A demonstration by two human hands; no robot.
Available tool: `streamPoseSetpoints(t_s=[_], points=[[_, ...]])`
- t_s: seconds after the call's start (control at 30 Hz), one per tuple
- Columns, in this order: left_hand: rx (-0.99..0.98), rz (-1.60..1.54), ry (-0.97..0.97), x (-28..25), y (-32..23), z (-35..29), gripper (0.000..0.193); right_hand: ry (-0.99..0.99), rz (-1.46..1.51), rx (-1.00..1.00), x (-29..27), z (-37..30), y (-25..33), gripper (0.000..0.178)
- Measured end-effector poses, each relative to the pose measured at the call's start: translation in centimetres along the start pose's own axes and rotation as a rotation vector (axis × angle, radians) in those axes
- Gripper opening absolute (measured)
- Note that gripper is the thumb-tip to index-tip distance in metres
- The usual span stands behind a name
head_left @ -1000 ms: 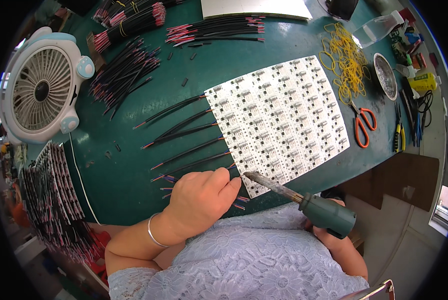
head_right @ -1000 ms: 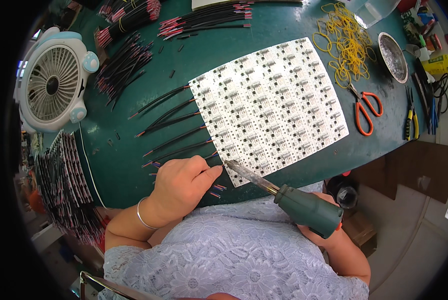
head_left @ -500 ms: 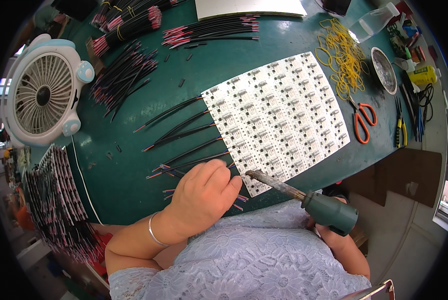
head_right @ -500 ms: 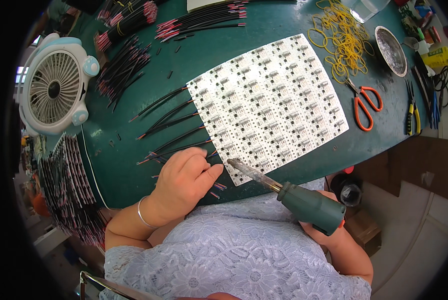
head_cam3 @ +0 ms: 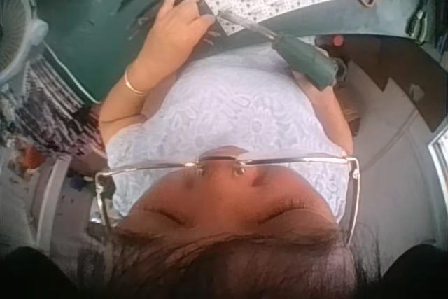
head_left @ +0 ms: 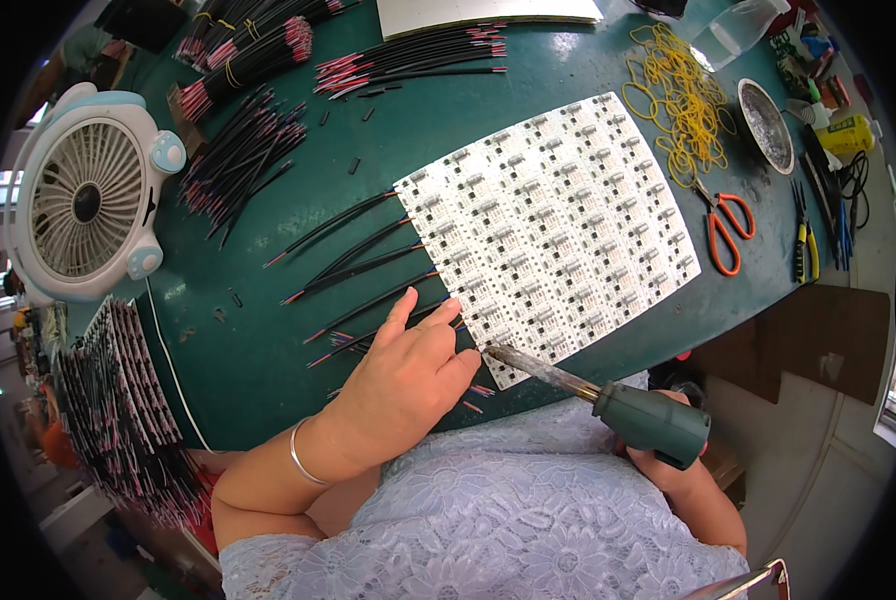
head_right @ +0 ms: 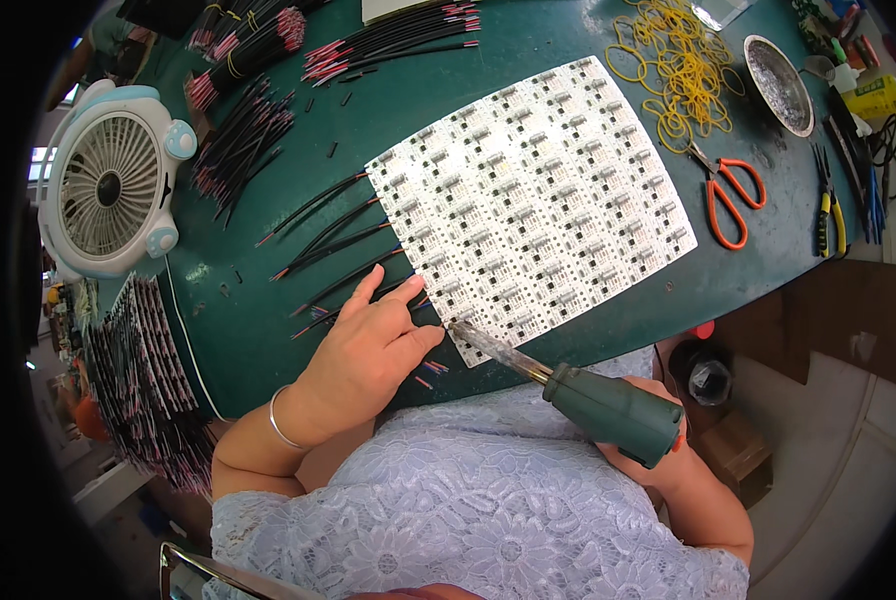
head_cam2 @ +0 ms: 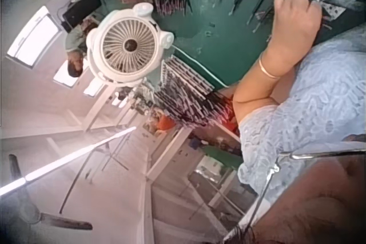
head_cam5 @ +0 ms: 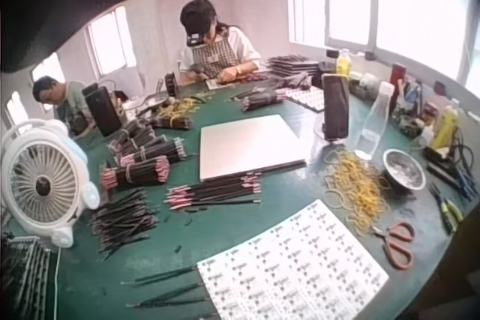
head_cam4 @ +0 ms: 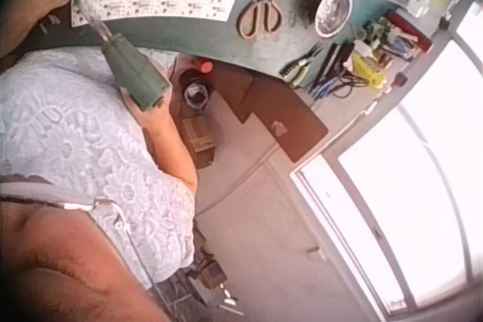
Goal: The person places wires onto a circuit board and solders them to the connection points using a soldering iron.
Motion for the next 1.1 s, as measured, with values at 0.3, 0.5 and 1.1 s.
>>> streamPoseSetpoints(t_s=[0.3,0.5,1.1], points=[[0.006,0.025,0.003,0.0,-0.2,0.0,0.015,0.109,-0.202,-0.273,0.1,1.4,2.2,0.025],[-0.028,0.049,0.064,-0.1,-0.3,-0.1,0.022,-0.185,0.488,-0.055,-2.3,-0.7,-1.1,0.051],[-0.253,-0.062,-0.145,1.2,-2.0,-2.3,0.031,0.106,-0.036,-0.04,-2.2,-2.1,-1.2,0.054]])
Point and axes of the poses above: each hand's wrist, its own z-axis towards the middle knuckle, its own x-axis out of the palm, y = z × x, the point moved 6 cm from there along z, towards the middle knuckle, and after that the axes turned 14 degrees about z, right-handed, at the moved point
